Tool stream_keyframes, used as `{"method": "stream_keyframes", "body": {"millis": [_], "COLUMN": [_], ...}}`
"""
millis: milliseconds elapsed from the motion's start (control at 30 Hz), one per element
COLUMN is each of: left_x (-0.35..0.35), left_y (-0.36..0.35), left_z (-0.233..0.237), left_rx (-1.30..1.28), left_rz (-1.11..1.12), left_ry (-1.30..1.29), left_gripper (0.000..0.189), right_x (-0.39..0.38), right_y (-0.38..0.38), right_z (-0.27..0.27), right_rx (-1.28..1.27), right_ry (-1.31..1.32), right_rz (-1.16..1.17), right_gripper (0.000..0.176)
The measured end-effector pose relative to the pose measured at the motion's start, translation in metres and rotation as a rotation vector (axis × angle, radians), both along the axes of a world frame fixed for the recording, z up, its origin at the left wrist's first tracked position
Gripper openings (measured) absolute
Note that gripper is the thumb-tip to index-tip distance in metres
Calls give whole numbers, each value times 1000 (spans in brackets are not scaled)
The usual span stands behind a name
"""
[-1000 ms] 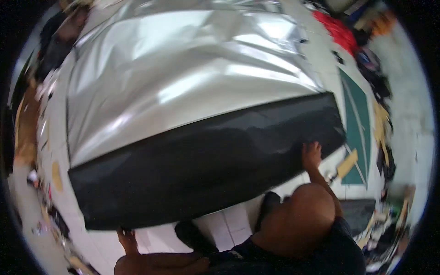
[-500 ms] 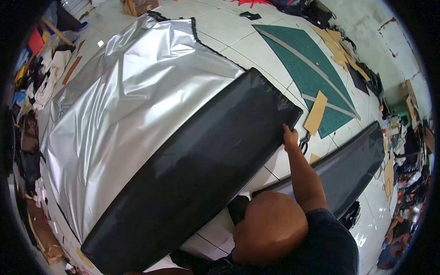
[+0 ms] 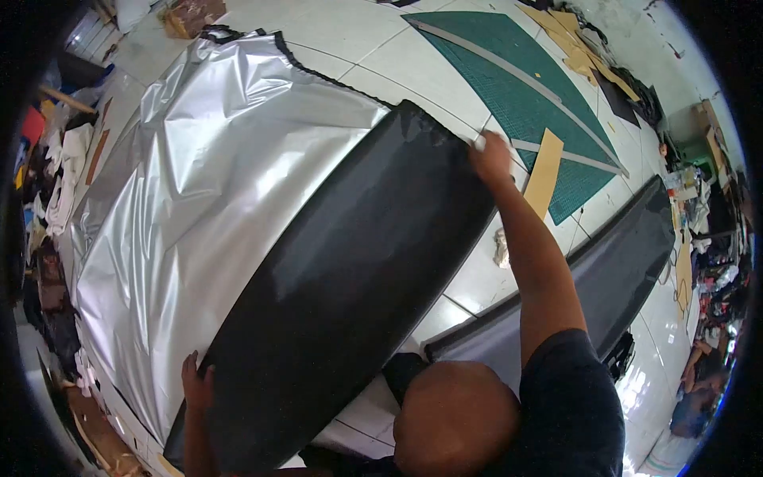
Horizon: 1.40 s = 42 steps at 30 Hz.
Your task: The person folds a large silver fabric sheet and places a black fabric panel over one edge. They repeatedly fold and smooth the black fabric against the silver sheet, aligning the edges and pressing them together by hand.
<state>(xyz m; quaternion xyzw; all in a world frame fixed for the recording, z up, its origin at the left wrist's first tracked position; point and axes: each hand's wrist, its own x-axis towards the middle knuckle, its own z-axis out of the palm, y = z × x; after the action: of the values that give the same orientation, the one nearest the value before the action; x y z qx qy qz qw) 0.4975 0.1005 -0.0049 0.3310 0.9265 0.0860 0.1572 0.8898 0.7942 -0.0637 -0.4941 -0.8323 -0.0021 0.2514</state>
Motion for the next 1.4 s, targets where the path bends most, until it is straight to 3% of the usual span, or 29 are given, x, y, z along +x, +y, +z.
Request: {"method": "stream_keyframes", "body": {"millis": [67, 100, 233, 333, 467, 567, 667, 733, 800, 867, 933, 1033, 1167, 1300, 1400], "left_x": [-3, -4, 0, 1, 4, 5, 5, 5, 2, -7, -13, -18, -16, -16, -15], "left_y": [10, 18, 25, 26, 32, 31, 34, 34, 30, 25, 19, 20, 23, 23, 21], "left_z": [-9, -10, -12, -22, -26, -29, -25, -24, -26, -30, -37, -41, -38, -37, -34], "left_rx": [5, 1, -22, -110, -155, -126, -64, 19, 93, 162, 226, 205, 135, 97, 91], "left_rz": [-31, -20, 49, 98, 93, 100, 116, 49, 20, 43, 87, 58, -41, 38, 40], "left_ry": [-79, -116, -138, -69, -13, -1, -63, -56, -97, -168, -216, -194, -65, -134, -109], "left_gripper": [48, 49, 50, 51, 52, 51, 48, 43, 38, 33, 29, 25, 21, 24, 26], "right_x": [-67, -97, -201, -246, -249, -225, -164, -101, -19, 53, 116, 118, 95, 95, 99], "right_y": [-9, -11, -18, -23, 11, 30, 33, 32, 36, 30, 23, -24, -38, -30, -24], "right_z": [25, 36, 18, 4, -11, 5, 15, 15, 13, 9, -27, -20, -19, -6, -11], "right_rx": [-67, -206, -130, -394, -487, -327, -84, 35, -22, -252, -446, -741, -568, -792, -478], "right_ry": [-111, -151, -302, -563, -496, -286, 104, 184, 149, 173, 349, 441, 476, 344, 22], "right_rz": [189, 303, 497, 321, 172, 119, 232, 63, -122, -377, -393, -360, -229, -391, -222], "right_gripper": [35, 38, 60, 71, 74, 64, 48, 34, 39, 45, 52, 49, 47, 47, 49]}}
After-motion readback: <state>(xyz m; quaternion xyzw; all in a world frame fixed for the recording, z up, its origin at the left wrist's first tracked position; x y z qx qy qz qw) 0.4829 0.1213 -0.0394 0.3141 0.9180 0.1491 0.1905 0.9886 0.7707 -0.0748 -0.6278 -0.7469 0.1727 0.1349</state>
